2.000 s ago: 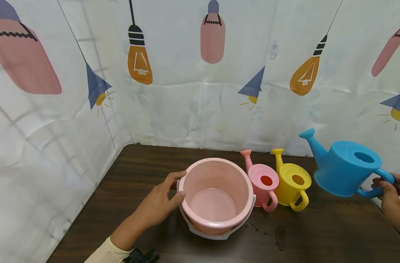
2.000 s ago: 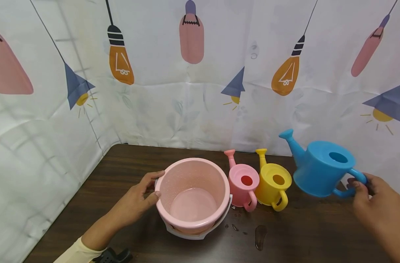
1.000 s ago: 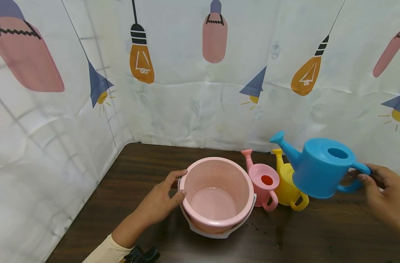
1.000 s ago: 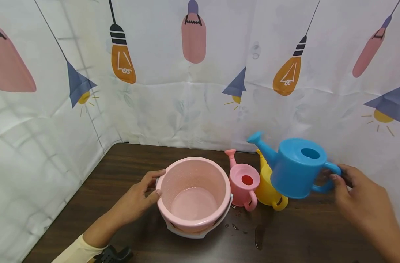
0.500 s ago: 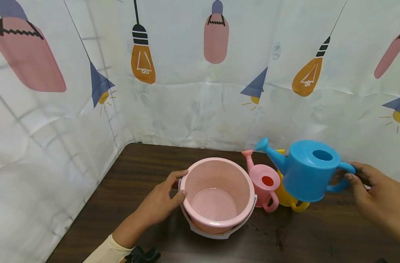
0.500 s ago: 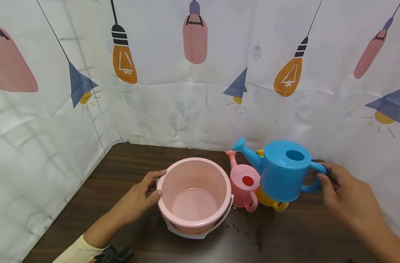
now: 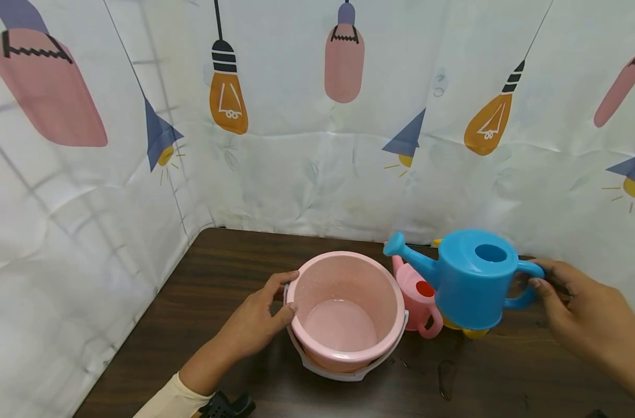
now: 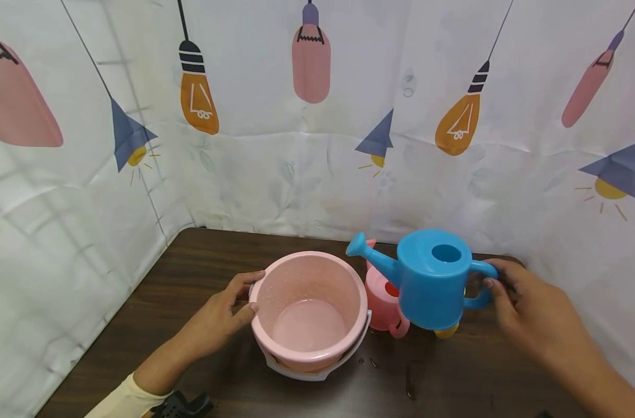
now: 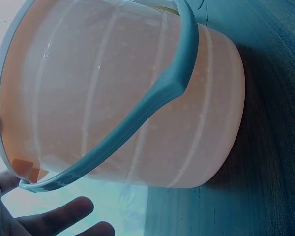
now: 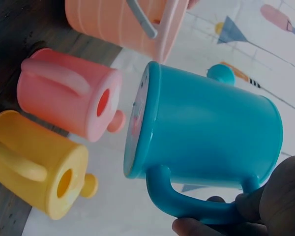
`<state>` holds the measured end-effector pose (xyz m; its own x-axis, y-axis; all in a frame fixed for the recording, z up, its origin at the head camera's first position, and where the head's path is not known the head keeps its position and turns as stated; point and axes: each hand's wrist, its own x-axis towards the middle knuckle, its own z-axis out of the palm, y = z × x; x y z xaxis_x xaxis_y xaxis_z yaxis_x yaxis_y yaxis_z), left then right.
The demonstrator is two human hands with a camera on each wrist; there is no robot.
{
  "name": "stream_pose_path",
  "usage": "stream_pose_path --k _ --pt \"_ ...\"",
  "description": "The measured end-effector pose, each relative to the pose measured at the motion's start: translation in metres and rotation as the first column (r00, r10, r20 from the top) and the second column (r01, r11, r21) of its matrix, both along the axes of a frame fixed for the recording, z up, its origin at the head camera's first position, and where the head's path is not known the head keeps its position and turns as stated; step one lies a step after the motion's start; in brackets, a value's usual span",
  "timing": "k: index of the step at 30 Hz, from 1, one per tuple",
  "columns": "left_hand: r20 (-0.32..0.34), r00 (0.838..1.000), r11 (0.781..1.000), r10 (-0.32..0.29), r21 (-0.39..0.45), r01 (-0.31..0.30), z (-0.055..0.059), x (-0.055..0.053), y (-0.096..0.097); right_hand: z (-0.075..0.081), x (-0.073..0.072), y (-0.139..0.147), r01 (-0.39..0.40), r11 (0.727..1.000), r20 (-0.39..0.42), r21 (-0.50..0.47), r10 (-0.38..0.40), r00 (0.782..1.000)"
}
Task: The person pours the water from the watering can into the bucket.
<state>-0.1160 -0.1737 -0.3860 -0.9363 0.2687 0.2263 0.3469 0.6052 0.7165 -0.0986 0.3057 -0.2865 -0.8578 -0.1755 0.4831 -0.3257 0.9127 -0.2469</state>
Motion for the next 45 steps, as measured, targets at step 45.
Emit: stream_pose_path --k 45 --pt "-0.002 1.000 1.000 0.009 0.007 -0.009 -0.001 0.000 -0.001 0.019 0.001 -0.038 -0.155 0.980 -0.045 0.126 0.162 0.986"
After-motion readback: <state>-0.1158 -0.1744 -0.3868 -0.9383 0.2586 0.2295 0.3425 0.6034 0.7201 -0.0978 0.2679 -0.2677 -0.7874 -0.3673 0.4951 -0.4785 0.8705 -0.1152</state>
